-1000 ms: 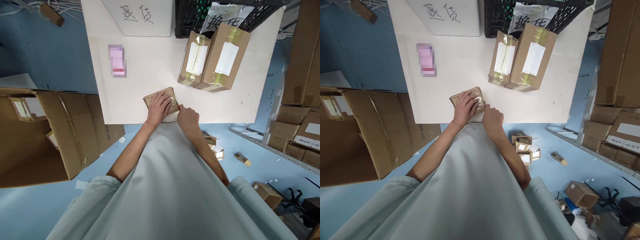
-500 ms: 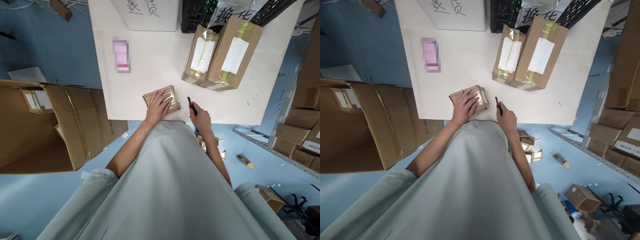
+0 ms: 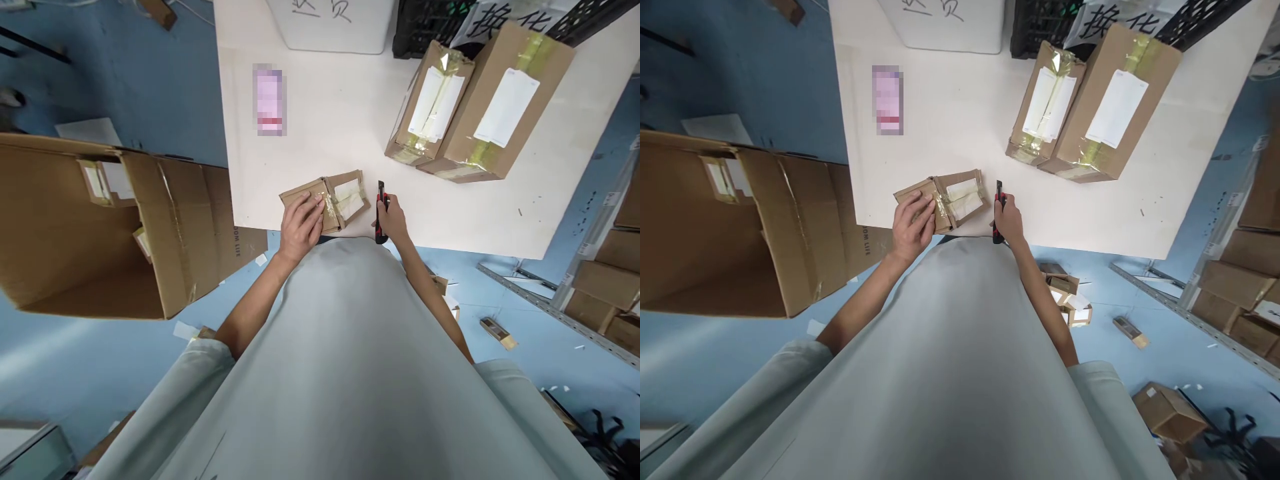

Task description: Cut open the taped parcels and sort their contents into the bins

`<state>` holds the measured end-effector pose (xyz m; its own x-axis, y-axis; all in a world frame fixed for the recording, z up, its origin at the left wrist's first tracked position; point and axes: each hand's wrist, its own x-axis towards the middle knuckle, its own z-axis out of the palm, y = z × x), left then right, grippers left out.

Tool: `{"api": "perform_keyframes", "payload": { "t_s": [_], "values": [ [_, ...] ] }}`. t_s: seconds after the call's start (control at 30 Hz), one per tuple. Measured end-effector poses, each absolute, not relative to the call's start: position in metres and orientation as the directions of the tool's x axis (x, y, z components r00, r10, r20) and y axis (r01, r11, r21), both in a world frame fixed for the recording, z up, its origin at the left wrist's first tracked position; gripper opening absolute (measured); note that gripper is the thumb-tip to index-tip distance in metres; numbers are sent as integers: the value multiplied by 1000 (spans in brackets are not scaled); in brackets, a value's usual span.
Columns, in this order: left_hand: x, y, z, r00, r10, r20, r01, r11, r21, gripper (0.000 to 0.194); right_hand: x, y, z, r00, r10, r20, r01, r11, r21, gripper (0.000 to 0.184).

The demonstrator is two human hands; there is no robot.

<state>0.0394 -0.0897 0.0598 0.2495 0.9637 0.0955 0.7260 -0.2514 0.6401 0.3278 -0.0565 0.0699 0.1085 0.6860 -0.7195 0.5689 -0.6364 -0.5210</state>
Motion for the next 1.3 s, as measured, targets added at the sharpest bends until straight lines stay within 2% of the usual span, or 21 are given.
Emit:
{"api": "perform_keyframes", "payload": {
  "t_s": [0.13, 0.23, 0.43, 0.63, 0.83, 0.93, 1.07, 1.3],
  "values": [
    [23, -105, 66, 164, 984, 73, 735, -172, 656, 46, 313, -58, 49, 23, 673, -739, 470, -660, -586, 36],
    [13, -113, 73, 96, 993, 70, 742, -119, 660, 46, 301, -60, 52, 11, 678, -735, 430, -666, -609, 42],
    [17, -110, 75, 4, 998, 56, 704, -43, 709, 50, 299, -69, 88, 100, 734, -672, 505, -619, -601, 51],
    [38, -88, 48, -3, 992, -129, 533, 110, 839, 56, 313, -72, 115, 209, 765, -609, 670, -565, -481, 59],
    [22, -47, 28, 14, 977, -211, 515, 174, 839, 45, 281, -68, 149, 248, 832, -495, 887, -401, -229, 59],
    [12, -19, 20, 124, 967, -221, 502, 131, 855, 45, 244, -70, 170, 125, 819, -559, 953, -256, -162, 60],
    [10, 6, 13, 229, 945, -232, 474, 100, 875, 35, 195, -70, 182, -6, 739, -674, 989, -95, -112, 60],
    [11, 20, 7, 247, 935, -254, 416, 134, 899, 27, 156, -61, 175, 48, 678, -734, 998, -64, 6, 59]
  ]
}}
